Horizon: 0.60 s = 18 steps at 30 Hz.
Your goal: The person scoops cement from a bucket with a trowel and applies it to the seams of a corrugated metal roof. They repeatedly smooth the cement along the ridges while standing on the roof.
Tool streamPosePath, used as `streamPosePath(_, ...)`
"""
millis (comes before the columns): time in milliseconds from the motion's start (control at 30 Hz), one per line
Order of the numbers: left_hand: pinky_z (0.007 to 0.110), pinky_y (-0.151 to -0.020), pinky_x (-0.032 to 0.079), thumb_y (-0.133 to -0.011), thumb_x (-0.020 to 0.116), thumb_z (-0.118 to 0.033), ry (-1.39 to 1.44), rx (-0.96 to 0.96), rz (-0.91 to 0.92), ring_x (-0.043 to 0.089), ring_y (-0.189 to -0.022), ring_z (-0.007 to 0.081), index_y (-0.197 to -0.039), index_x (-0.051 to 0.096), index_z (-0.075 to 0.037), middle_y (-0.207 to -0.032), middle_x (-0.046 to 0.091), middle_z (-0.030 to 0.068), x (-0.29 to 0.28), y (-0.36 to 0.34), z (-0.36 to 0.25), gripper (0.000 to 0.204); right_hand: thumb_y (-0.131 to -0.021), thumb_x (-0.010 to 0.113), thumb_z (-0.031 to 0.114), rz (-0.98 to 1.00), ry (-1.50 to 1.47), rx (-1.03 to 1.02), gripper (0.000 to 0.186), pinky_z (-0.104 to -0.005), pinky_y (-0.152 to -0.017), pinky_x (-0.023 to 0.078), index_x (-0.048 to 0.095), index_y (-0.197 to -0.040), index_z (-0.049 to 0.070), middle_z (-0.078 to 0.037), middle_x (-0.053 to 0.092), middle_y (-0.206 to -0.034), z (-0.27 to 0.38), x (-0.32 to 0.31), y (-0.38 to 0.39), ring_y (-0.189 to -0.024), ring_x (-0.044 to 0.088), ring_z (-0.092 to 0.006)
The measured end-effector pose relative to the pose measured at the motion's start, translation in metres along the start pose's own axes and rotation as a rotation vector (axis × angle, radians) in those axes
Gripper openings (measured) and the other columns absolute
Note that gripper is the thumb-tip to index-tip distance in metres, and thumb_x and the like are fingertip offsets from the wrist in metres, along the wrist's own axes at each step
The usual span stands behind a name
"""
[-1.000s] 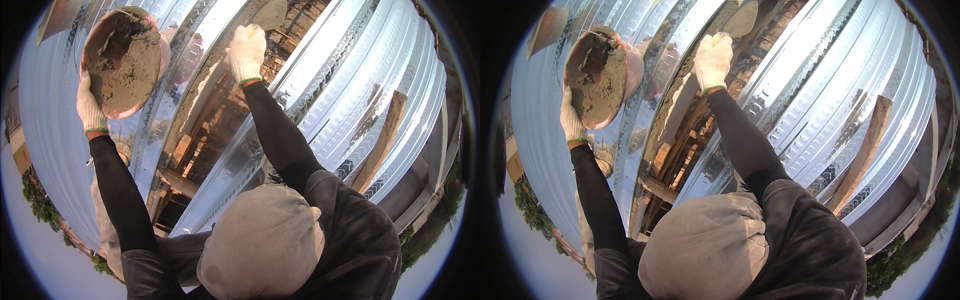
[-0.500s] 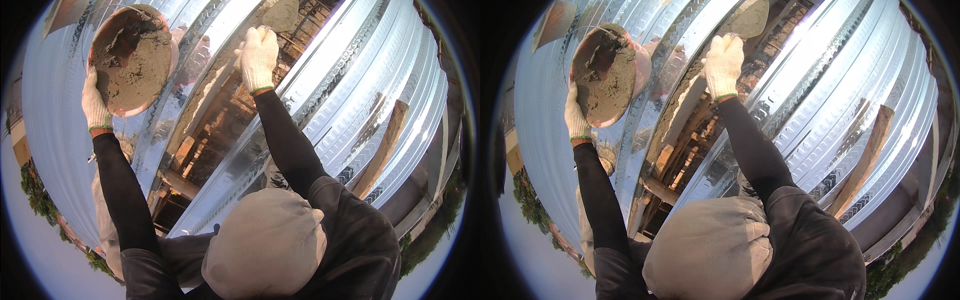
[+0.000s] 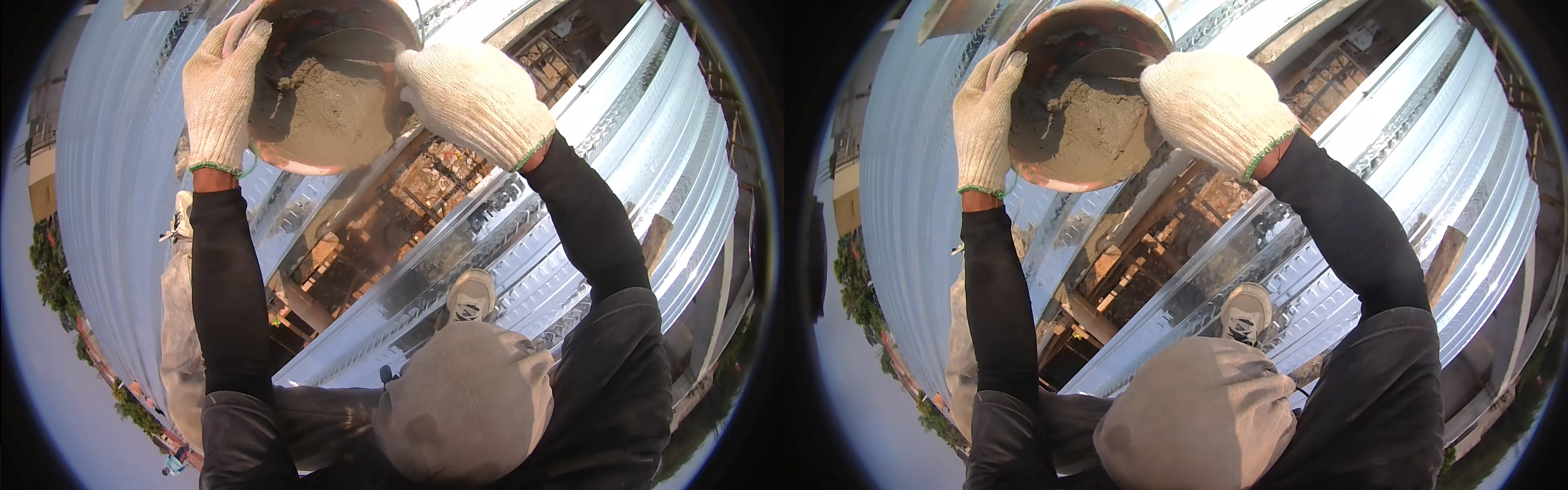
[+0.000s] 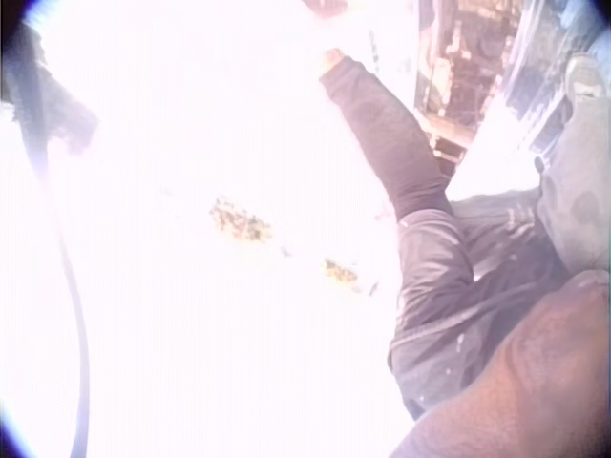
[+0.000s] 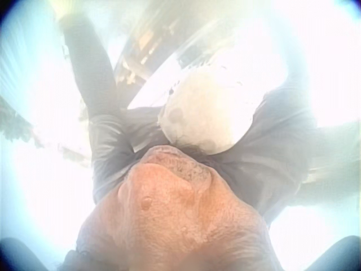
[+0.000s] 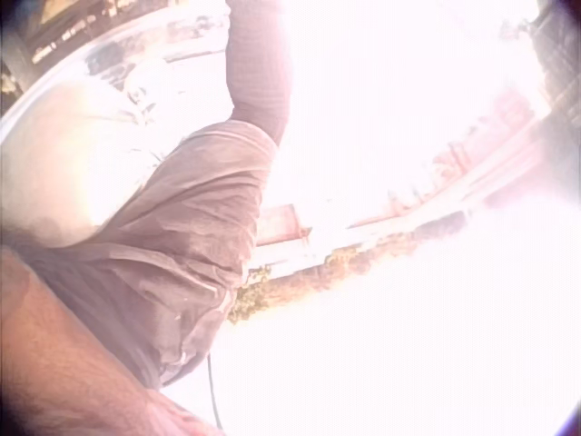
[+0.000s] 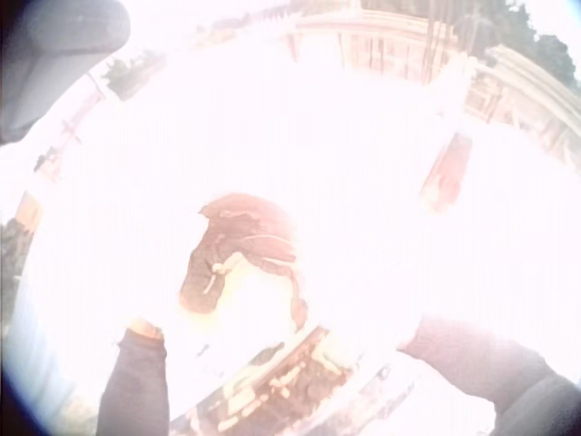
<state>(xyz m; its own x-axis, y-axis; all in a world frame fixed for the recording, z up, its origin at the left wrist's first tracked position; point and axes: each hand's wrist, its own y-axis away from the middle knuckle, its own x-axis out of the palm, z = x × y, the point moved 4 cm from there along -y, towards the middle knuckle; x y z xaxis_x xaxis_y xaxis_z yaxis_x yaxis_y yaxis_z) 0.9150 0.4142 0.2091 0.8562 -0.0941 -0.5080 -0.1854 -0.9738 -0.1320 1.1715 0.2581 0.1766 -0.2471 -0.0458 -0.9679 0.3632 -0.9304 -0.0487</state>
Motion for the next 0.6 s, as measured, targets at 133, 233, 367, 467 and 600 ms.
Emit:
streamPosePath(133,0.033,-0.106,0.057,-0.104,0.081,-0.030,-0.067,0.095,0.018,0.073,-0.118,0.0153,-0.141,0.080,-0.005,-0.134,0.080,0.0075,0.022,-0.002,-0.019,0.044,-0.110,0.071,0.035,0.226,-0.079,0.062,0.048,-0.0439,-0.097,0.063,0.069,-0.150,0.008,-0.022,0.078,-0.119,0.003,0.006,-0.024,-0.111,0.078,-0.0343)
streamPosePath(233,0.033,-0.105,0.058,-0.104,0.079,-0.029,0.009,0.099,-0.010,0.074,-0.116,0.0154,-0.140,0.081,-0.008,-0.134,0.080,0.0060,0.028,-0.005,-0.019,0.042,-0.109,0.070,0.035,0.288,-0.347,0.106,0.037,-0.0468,-0.087,0.062,0.078,-0.129,0.004,-0.022,0.077,-0.098,0.002,0.009,-0.020,-0.092,0.078,-0.0368)
streamPosePath(367,0.034,-0.103,0.059,-0.103,0.079,-0.028,-0.020,0.124,-0.003,0.075,-0.116,0.0153,-0.140,0.081,-0.009,-0.133,0.080,0.0055,0.042,-0.007,-0.023,0.041,-0.110,0.069,0.038,0.203,-0.679,-0.003,0.038,-0.0455,-0.079,0.062,0.080,-0.121,0.002,-0.018,0.077,-0.095,0.003,0.022,-0.006,-0.081,0.076,-0.0339)
streamPosePath(467,0.035,-0.102,0.058,-0.105,0.077,-0.027,-0.199,0.231,-0.001,0.073,-0.115,0.0143,-0.137,0.080,-0.004,-0.131,0.081,0.0064,0.044,-0.006,-0.032,0.040,-0.110,0.069,0.041,0.480,-0.974,0.225,0.042,-0.0405,-0.068,0.063,0.079,-0.113,0.001,-0.012,0.075,-0.090,0.001,0.011,-0.001,-0.073,0.076,-0.0217)
streamPosePath(600,0.036,-0.108,0.058,-0.107,0.077,-0.033,0.046,0.031,0.032,0.074,-0.120,0.0200,-0.146,0.076,-0.003,-0.135,0.079,0.0103,0.031,-0.010,-0.020,0.049,-0.112,0.071,0.036,0.401,-1.784,0.354,0.037,-0.0268,-0.053,0.054,0.076,-0.115,-0.001,-0.003,0.067,-0.083,0.007,0.035,0.029,-0.063,0.064,-0.0093)
